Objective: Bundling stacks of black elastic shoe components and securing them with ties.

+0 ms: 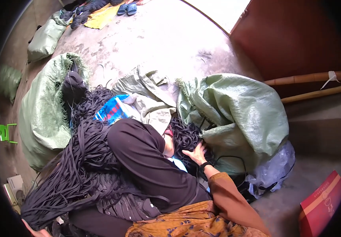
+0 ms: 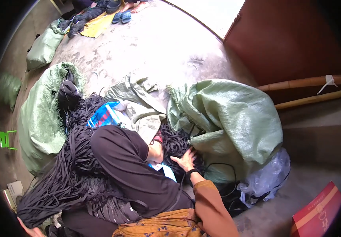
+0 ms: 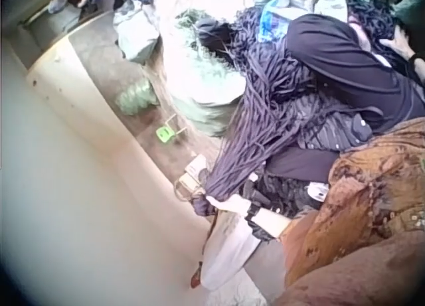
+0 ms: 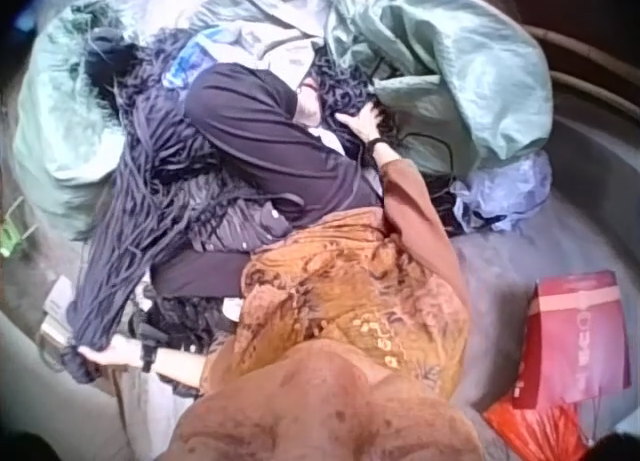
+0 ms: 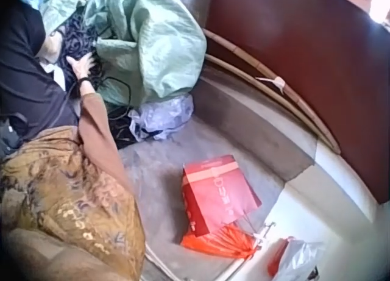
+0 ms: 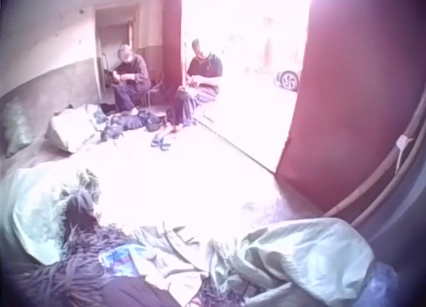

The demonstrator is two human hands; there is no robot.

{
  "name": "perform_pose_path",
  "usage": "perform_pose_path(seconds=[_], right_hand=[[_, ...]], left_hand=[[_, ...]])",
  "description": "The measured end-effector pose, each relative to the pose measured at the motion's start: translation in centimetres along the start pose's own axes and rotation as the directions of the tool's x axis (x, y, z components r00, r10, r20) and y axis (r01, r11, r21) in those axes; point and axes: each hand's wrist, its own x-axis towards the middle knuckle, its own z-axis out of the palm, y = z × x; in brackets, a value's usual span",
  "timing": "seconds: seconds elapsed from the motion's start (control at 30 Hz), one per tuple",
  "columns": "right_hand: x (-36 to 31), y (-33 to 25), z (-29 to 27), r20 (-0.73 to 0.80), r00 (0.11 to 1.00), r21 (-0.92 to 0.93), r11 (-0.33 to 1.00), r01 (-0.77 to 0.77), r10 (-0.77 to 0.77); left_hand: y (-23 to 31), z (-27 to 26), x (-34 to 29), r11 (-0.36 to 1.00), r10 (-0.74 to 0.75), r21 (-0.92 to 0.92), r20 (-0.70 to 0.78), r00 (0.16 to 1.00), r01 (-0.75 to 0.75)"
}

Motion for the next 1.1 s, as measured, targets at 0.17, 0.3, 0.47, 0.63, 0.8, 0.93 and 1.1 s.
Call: perform_pose_path(seconds=[0.17,0.3,0.47,0.63,0.8,0.93,1.1], right_hand=[[-2.3,-4.1,3.3,0.126,0.989,-0.256,0.96,0.111,-0.081],[0.7,-2.4,2.9,-0.043,0.993,-0.367,0.927,0.084,-0.107],[2.7,2.2,-2.5,0.092,0.939,0.192,0.931,0.31,-0.332],[-6.1,-2.4,-14.9,0.439,0.866,0.79,0.563,-0.245,-0.24],[-11.8,-0.4,-27.2,0.035,0.945,0.873,0.47,0.129,-0.324],[-16.3,0.2,-38.3,-0.507,0.74,0.626,0.401,0.669,-0.443],[-24.0,-7.7,-49.6,-0.516,0.686,0.75,0.116,0.651,-0.512]], left_hand=[[8.3,7.9,-4.8,0.928,-0.359,-0.199,-0.264,0.895,0.314],[8.2,9.9,-6.9,0.859,-0.494,-0.291,-0.256,0.831,0.421],[6.0,8.7,-8.2,0.941,-0.339,-0.078,-0.168,0.926,0.33],[-2.1,3.3,-8.1,0.974,-0.162,0.169,0.061,0.985,0.15],[0.8,8.8,-5.8,0.65,-0.648,-0.602,-0.121,0.752,0.463],[3.8,14.9,-5.5,0.545,-0.728,-0.691,-0.109,0.677,0.475],[-3.7,12.0,-5.7,0.583,-0.572,-0.59,0.19,0.798,0.559]])
